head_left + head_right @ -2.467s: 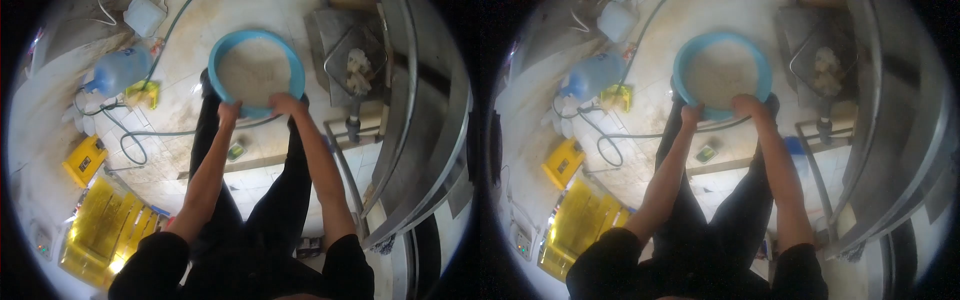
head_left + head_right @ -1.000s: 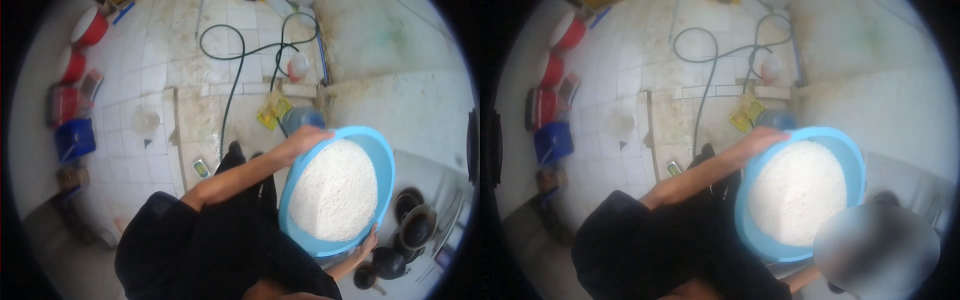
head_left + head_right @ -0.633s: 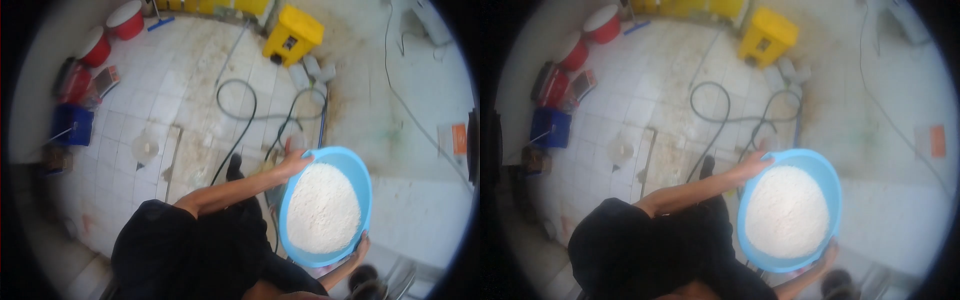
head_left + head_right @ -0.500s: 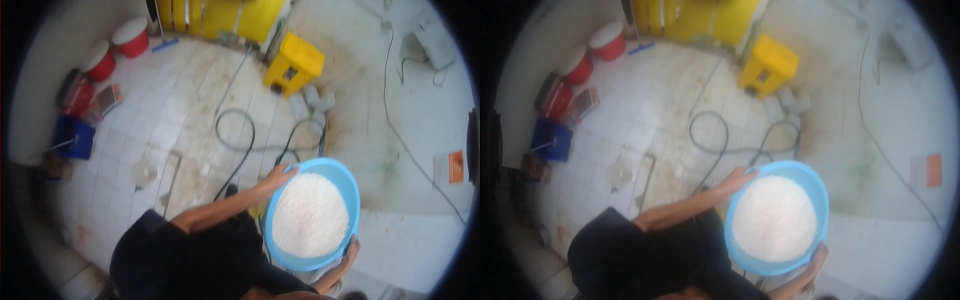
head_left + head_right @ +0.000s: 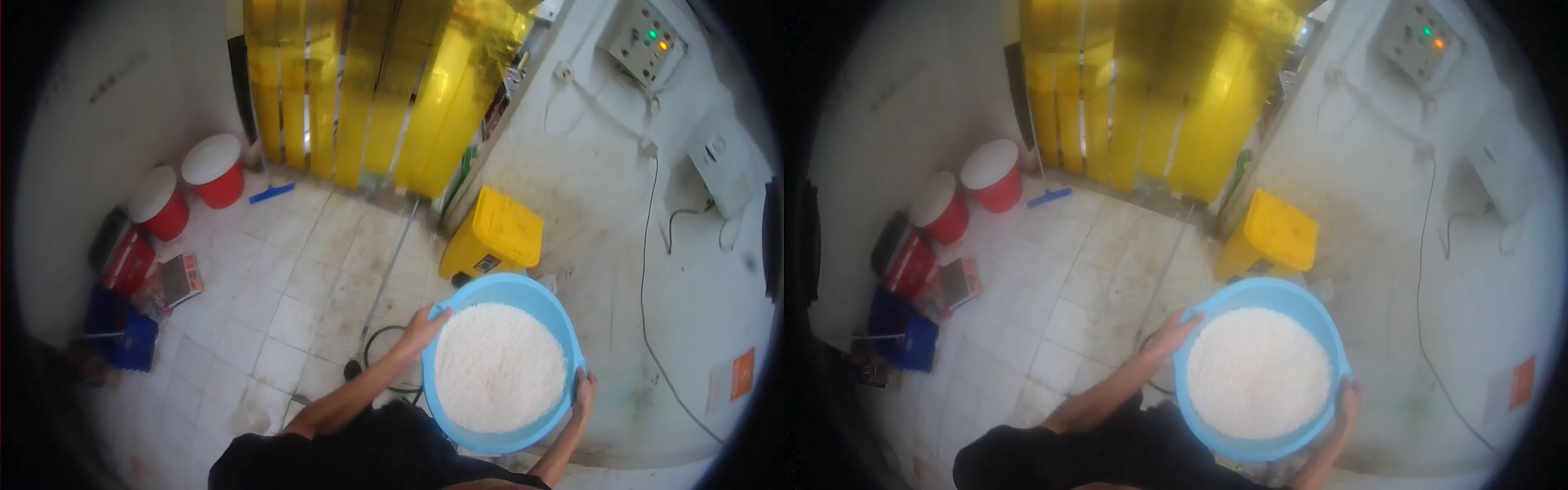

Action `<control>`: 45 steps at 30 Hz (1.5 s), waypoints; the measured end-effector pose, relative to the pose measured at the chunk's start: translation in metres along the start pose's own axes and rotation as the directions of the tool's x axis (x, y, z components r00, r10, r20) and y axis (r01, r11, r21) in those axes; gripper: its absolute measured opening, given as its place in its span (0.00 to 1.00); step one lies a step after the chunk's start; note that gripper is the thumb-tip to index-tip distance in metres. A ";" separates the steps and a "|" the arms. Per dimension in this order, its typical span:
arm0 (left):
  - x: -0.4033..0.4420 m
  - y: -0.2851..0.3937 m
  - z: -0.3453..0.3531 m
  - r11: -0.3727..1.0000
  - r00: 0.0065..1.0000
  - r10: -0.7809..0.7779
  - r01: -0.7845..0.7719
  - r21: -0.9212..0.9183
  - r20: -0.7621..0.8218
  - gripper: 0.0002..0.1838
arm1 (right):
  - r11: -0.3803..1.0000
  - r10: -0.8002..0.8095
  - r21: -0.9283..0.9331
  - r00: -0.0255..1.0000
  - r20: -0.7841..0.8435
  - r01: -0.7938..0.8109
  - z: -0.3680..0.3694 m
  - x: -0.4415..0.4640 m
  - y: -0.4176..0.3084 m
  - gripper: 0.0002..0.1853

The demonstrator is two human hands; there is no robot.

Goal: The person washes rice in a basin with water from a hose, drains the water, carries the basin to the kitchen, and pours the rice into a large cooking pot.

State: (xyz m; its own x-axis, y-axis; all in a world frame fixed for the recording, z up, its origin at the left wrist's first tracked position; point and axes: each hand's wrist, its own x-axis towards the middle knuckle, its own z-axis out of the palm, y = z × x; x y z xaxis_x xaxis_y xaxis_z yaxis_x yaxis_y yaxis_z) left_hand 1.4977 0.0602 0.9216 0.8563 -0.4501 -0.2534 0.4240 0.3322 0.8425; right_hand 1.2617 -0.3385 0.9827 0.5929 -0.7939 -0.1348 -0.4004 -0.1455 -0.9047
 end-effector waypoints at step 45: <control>1.280 0.659 -0.331 0.891 0.965 0.246 -0.264 0.369 0.096 0.24 | 0.977 -0.211 -0.046 0.926 -0.315 0.207 0.977 0.897 -0.567 0.26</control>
State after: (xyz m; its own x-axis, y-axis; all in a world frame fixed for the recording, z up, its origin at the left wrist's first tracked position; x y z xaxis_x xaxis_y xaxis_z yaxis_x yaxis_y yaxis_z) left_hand 2.9704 -0.0222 0.9947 0.9019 -0.4319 0.0082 0.0432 0.1091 0.9931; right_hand 2.7034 -0.3918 0.9804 0.4134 -0.8899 0.1929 -0.3008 -0.3334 -0.8935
